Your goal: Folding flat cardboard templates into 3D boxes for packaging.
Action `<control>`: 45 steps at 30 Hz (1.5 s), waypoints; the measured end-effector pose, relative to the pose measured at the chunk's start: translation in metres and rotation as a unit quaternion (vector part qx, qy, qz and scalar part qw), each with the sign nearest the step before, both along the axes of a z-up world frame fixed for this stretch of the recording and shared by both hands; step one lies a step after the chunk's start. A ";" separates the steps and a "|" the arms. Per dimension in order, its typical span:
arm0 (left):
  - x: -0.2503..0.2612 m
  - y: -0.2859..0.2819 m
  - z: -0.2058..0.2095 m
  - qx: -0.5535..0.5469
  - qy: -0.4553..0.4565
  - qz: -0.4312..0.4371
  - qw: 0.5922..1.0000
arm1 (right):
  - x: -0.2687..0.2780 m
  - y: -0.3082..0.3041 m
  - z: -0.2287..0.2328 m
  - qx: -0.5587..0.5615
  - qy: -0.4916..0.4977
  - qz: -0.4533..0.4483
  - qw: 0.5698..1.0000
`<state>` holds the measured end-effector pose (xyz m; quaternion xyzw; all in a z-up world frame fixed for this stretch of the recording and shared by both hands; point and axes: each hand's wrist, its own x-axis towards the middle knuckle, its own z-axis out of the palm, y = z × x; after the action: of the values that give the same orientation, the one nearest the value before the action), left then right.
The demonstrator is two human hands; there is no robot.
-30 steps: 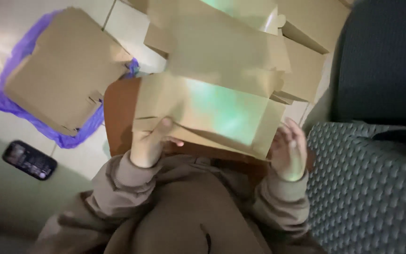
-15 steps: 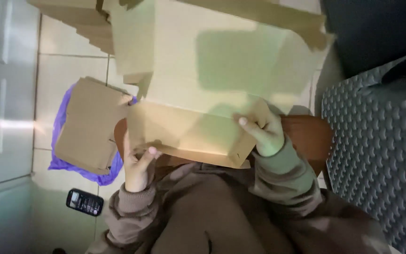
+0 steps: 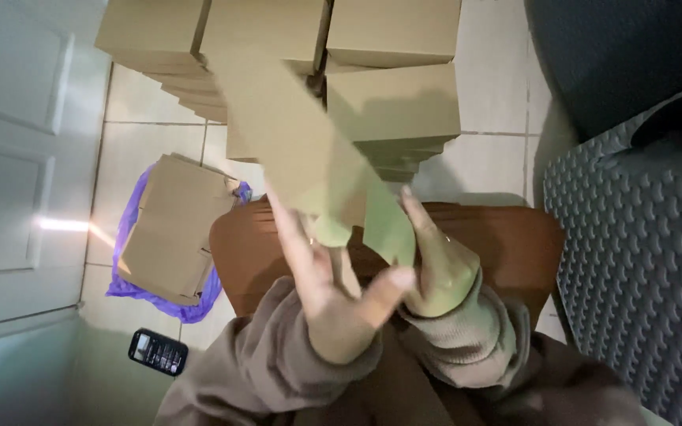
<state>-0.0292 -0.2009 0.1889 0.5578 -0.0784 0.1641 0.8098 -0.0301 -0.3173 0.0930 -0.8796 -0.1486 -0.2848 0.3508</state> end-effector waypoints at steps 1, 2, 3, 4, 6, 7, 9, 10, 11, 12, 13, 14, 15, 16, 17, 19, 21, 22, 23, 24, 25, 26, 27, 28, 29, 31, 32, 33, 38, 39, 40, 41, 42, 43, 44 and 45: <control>0.002 0.002 -0.011 0.000 0.000 -0.001 1.000 | -0.002 -0.001 0.002 0.000 0.000 -0.001 1.000; 0.004 0.004 -0.022 -0.058 0.025 0.015 0.998 | -0.003 -0.003 0.003 0.004 0.011 -0.019 1.000; 0.006 0.006 -0.034 -0.115 0.051 0.030 0.992 | -0.006 -0.005 0.004 0.008 0.024 -0.039 0.999; 0.008 0.008 -0.039 -0.115 0.053 0.027 0.992 | -0.003 -0.005 0.009 0.008 0.026 -0.042 0.999; 0.011 0.014 -0.049 -0.085 0.050 0.012 0.995 | 0.004 -0.004 0.018 0.137 0.041 -0.010 0.990; 0.014 0.015 -0.054 -0.084 0.050 0.013 0.995 | 0.006 -0.006 0.012 0.138 0.041 -0.009 0.990; 0.020 0.021 -0.063 -0.036 0.038 -0.004 0.999 | 0.010 -0.008 0.001 0.273 0.094 0.067 0.955; 0.021 0.023 -0.067 -0.036 0.037 -0.001 0.999 | 0.011 -0.007 -0.002 0.274 0.094 0.070 0.955; 0.021 0.024 -0.072 -0.011 0.032 -0.010 0.999 | 0.011 -0.006 -0.005 0.317 0.143 0.107 0.931; 0.022 0.026 -0.077 0.013 0.026 -0.018 0.999 | 0.012 -0.005 -0.008 0.358 0.192 0.143 0.902; 0.020 0.033 -0.080 0.014 0.026 -0.019 0.999 | 0.010 -0.006 -0.007 0.359 0.191 0.143 0.903; 0.018 0.040 -0.085 0.038 0.020 -0.030 0.999 | 0.008 -0.006 -0.007 0.417 0.232 0.242 0.845; 0.016 0.047 -0.089 0.061 0.017 -0.041 0.997 | 0.005 -0.008 -0.008 0.469 0.271 0.335 0.771; 0.015 0.054 -0.094 0.060 0.018 -0.042 0.997 | 0.008 -0.013 -0.009 0.470 0.272 0.333 0.771; 0.014 0.061 -0.099 0.082 0.016 -0.054 0.995 | 0.011 -0.018 -0.011 0.393 0.185 0.329 0.838; 0.015 0.065 -0.097 0.103 0.015 -0.064 0.992 | 0.013 -0.024 -0.012 0.309 0.098 0.319 0.891; 0.019 0.060 -0.082 0.052 0.062 -0.093 0.992 | 0.012 -0.025 -0.009 0.093 -0.038 0.163 0.982; 0.017 0.059 -0.080 0.051 0.064 -0.091 0.992 | 0.010 -0.023 -0.007 0.093 -0.036 0.164 0.981; 0.017 0.059 -0.078 0.004 0.086 -0.101 0.991 | 0.009 -0.021 -0.005 0.096 -0.033 0.131 0.986; 0.017 0.058 -0.075 -0.043 0.108 -0.110 0.987 | 0.007 -0.019 -0.003 0.099 -0.030 0.098 0.990; 0.017 0.060 -0.083 -0.044 0.110 -0.109 0.987 | 0.005 -0.018 -0.004 0.099 -0.028 0.099 0.990; 0.017 0.062 -0.090 -0.067 0.131 -0.116 0.982 | 0.003 -0.016 -0.004 0.110 -0.031 0.083 0.990; 0.018 0.065 -0.097 -0.090 0.151 -0.123 0.977 | 0.002 -0.015 -0.003 0.122 -0.036 0.067 0.990; 0.016 0.070 -0.118 -0.090 0.151 -0.123 0.977 | 0.001 -0.015 0.002 0.122 -0.035 0.067 0.990; 0.015 0.075 -0.139 -0.088 0.168 -0.128 0.974 | 0.000 -0.015 0.008 0.114 -0.043 0.064 0.991; 0.013 0.079 -0.158 -0.087 0.184 -0.132 0.970 | 0.001 -0.014 0.016 0.106 -0.050 0.059 0.991; 0.012 0.078 -0.156 -0.063 0.195 -0.130 0.970 | 0.003 -0.011 0.018 0.130 -0.054 0.079 0.987; 0.011 0.077 -0.153 -0.039 0.206 -0.129 0.969 | 0.005 -0.009 0.021 0.155 -0.057 0.099 0.981; 0.011 0.068 -0.113 -0.050 0.192 -0.140 0.970 | 0.003 -0.007 0.019 0.199 -0.027 0.091 0.975; 0.011 0.063 -0.102 -0.069 0.189 -0.138 0.970 | 0.003 -0.007 0.020 0.209 -0.024 0.094 0.973; 0.009 0.065 -0.106 -0.069 0.190 -0.138 0.970 | 0.003 -0.007 0.019 0.209 -0.023 0.094 0.973; 0.007 0.066 -0.111 -0.082 0.211 -0.142 0.964 | 0.003 -0.008 0.018 0.208 -0.023 0.092 0.973; 0.006 0.067 -0.115 -0.095 0.231 -0.147 0.957 | 0.003 -0.008 0.017 0.208 -0.022 0.091 0.974; 0.007 0.067 -0.117 -0.096 0.232 -0.147 0.957 | 0.003 -0.007 0.019 0.208 -0.021 0.091 0.974; 0.007 0.068 -0.119 -0.098 0.227 -0.151 0.957 | 0.003 -0.006 0.022 0.198 -0.014 0.094 0.975; 0.008 0.068 -0.122 -0.101 0.222 -0.154 0.957 | 0.003 -0.005 0.024 0.189 -0.006 0.097 0.977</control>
<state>-0.0216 -0.1329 0.0672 0.4771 0.0355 -0.0840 0.8741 -0.0270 -0.3223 0.1173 -0.7770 -0.1786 -0.2773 0.5361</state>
